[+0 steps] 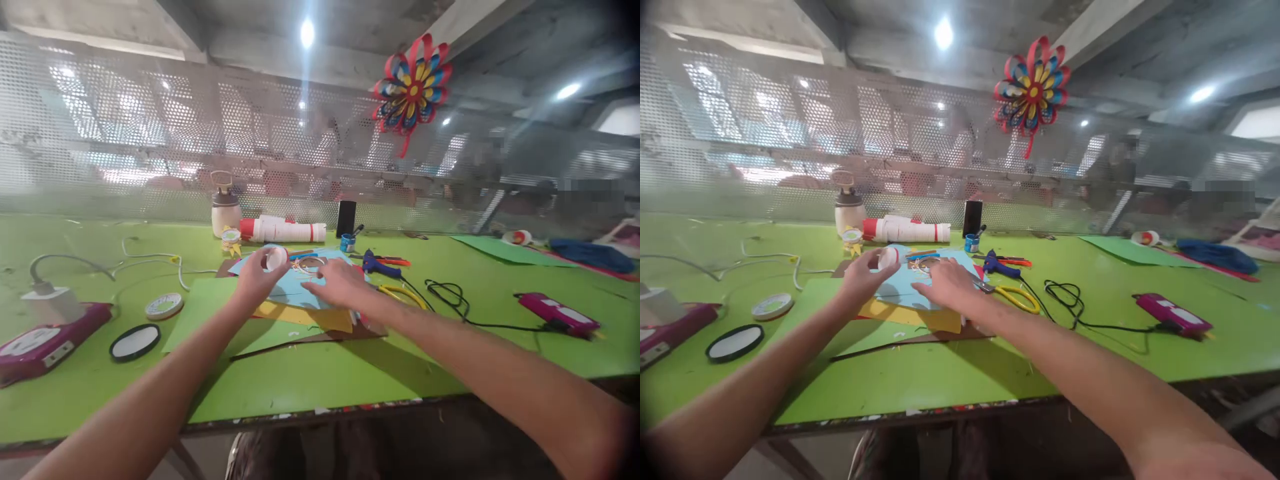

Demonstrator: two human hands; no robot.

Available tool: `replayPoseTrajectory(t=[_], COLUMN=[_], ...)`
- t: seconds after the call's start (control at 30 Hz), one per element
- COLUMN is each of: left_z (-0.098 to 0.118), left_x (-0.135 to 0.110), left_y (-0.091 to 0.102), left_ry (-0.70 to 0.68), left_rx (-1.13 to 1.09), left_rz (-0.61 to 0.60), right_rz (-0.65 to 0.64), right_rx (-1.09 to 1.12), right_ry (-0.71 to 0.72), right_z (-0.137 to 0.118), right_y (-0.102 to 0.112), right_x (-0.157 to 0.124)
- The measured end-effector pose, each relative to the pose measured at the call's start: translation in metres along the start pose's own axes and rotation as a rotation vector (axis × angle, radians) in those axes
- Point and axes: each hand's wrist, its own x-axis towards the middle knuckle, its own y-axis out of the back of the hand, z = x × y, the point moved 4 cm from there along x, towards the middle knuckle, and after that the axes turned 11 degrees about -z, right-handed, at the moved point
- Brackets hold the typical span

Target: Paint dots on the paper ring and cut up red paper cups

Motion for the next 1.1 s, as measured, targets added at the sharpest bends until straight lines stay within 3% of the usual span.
replayPoseTrajectory(t=[0.2, 0.33, 0.47, 0.57, 0.63, 0.73, 0.9, 1.0, 1.1], left_z=[-0.010, -0.022, -0.028, -0.026, -0.022, -0.017, -0.011, -0.009, -0.007], left_x=[0.007, 0.011, 0.014, 0.014, 0.013, 0.011, 0.005, 0.002, -0.001], left_y=[0.004, -0.003, -0.007, -0.007, -0.008, -0.011, -0.018, -0.022, -0.024], left_ry=[0.040, 0.030, 0.010, -0.018, -0.048, -0.088, -0.121, -0.137, -0.147], left_rx=[0.067, 0.112, 0.134, 0.160, 0.176, 0.193, 0.228, 0.243, 0.259], left_rz=[-0.020, -0.095, -0.143, -0.162, -0.184, -0.236, -0.307, -0.341, -0.369], right_rz=[-0.043, -0.081, -0.098, -0.128, -0.175, -0.308, -0.566, -0.536, -0.454], right_rx=[0.052, 0.122, 0.171, 0.199, 0.210, 0.234, 0.241, 0.178, 0.105], right_ry=[-0.135, -0.153, -0.153, -0.154, -0.159, -0.180, -0.285, -0.329, -0.312], right_z=[-0.022, -0.005, 0.028, 0.061, 0.084, 0.119, 0.157, 0.166, 0.164], right_y=[-0.012, 0.006, 0.051, 0.081, 0.089, 0.075, 0.023, 0.016, 0.027], right_x=[0.022, 0.009, -0.027, -0.076, -0.117, -0.181, -0.263, -0.278, -0.270])
